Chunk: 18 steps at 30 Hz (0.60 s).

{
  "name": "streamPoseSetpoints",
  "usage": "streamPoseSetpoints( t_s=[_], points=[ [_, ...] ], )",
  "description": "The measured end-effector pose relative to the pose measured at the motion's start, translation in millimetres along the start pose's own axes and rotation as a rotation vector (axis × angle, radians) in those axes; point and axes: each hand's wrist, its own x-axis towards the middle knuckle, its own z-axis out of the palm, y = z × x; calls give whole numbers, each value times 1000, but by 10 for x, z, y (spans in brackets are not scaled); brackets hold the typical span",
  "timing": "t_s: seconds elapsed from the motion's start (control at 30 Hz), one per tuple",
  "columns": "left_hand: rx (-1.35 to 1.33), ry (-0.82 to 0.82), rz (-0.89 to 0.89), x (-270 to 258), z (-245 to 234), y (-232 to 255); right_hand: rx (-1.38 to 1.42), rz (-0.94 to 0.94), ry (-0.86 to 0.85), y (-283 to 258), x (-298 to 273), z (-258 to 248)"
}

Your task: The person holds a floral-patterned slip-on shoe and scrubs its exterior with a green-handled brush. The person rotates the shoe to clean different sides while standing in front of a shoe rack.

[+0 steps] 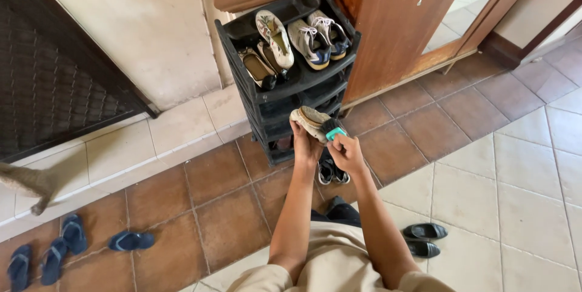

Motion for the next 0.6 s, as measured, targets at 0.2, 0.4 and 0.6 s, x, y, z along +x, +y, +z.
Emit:
streamPoseSetpoints(
  t_s=[0.2,0.4,0.6],
  points=[
    [84,-66,20,-290,360,277,141,76,96,478,-269,-35],
    [185,-139,23,-37,65,28,297,73,84,96,-113,-35],
    [453,-128,30,53,-148,-169,720,453,257,570,-663,-27]
  ],
)
